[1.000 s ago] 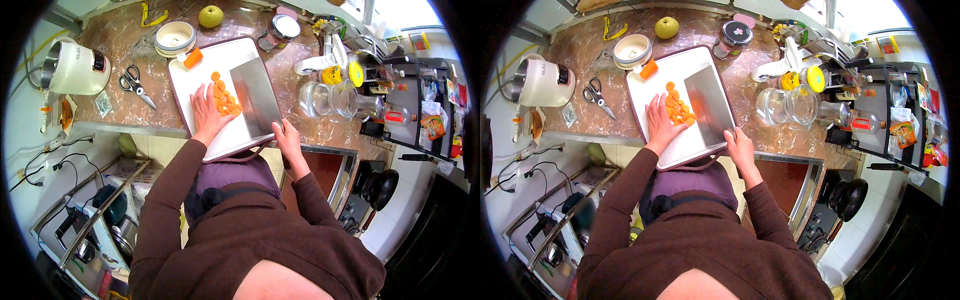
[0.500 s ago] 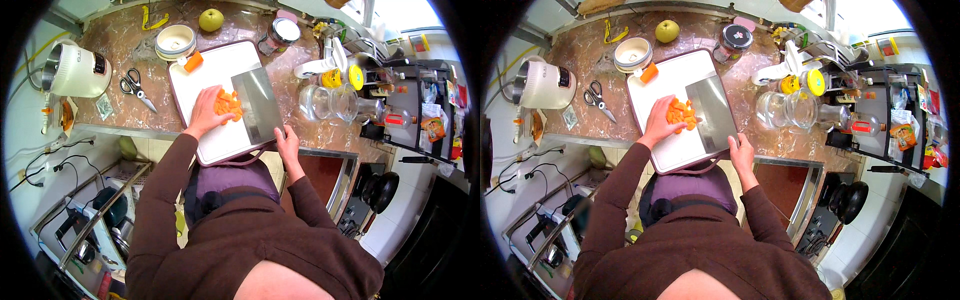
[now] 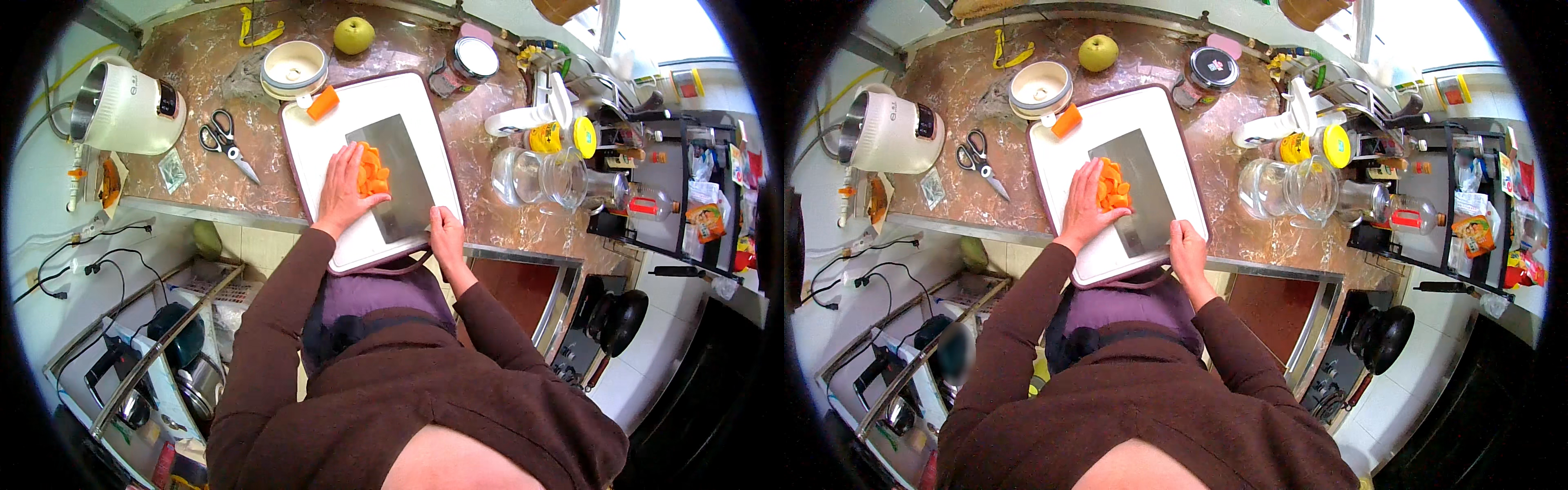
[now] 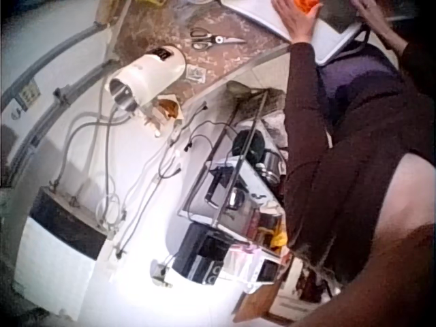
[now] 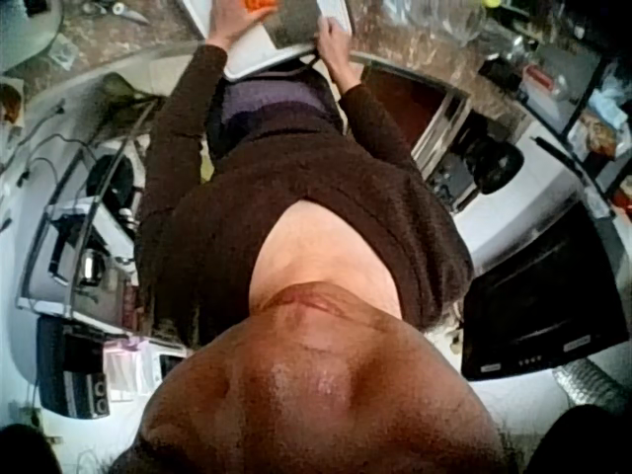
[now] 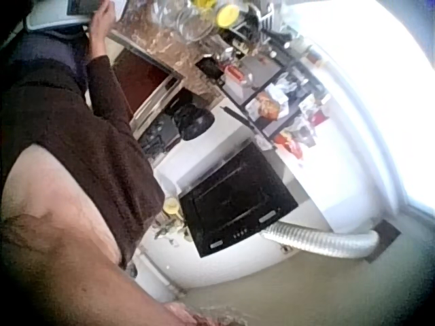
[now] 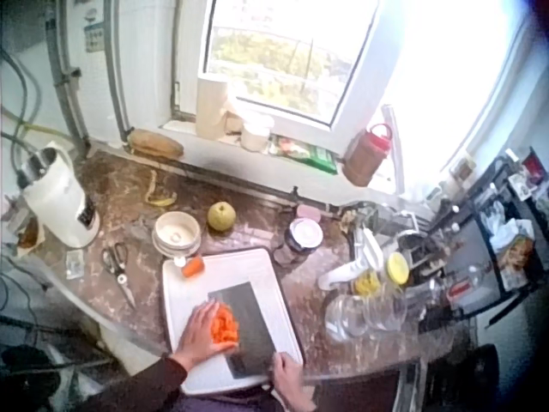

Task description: The person slices a carrot into rounds on a cutting board using a knife. They then transfer the carrot pieces into a pot. Next, they use scissors to open two packets of seasoning and pour the contents into the pot. Finally, they pour water from a glass pitcher into the pot.

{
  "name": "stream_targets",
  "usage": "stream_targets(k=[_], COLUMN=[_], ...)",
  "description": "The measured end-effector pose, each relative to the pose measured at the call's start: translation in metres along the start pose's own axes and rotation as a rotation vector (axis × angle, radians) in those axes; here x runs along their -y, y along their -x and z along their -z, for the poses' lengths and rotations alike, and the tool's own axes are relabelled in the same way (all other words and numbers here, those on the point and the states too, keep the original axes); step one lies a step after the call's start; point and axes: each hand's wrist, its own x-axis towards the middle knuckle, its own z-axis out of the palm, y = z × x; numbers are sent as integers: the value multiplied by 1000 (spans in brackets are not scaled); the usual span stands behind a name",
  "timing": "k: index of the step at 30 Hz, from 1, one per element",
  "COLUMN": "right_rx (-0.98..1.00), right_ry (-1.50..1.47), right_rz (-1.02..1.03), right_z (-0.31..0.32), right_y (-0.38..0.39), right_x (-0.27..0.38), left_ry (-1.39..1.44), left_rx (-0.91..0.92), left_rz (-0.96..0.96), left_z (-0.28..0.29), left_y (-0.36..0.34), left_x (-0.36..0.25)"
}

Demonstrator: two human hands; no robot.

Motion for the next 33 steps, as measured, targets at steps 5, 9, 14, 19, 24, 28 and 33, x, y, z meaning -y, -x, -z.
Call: stream_targets(k=[5,9,14,19,24,28,33], right_rx=[28,68,81,129,175,292,475], right_ry=[-55,-95,-167,-347,-248,-255,-326], right_rz=[9,-23,-29,-96,-19,-24,-9], right_z=[-18,-23,-14,6,26,29,21], right_y=[1,1,-1,8,15,23,32], right_x=[7,7,2,21,51,90,130], left_ry=[153,279,389,475,440,387,404], left_rx=[-276,-451,-518,-574,-613,-634,-686], left_rz=[120,221,253,242,225,235,214], left_z=[-23,-32,-32,-22,5,40,87], left_y=[-7,-14,-19,-23,-26,-28,-30], left_x=[-12,-23,-34,-53,-72,-80,-73])
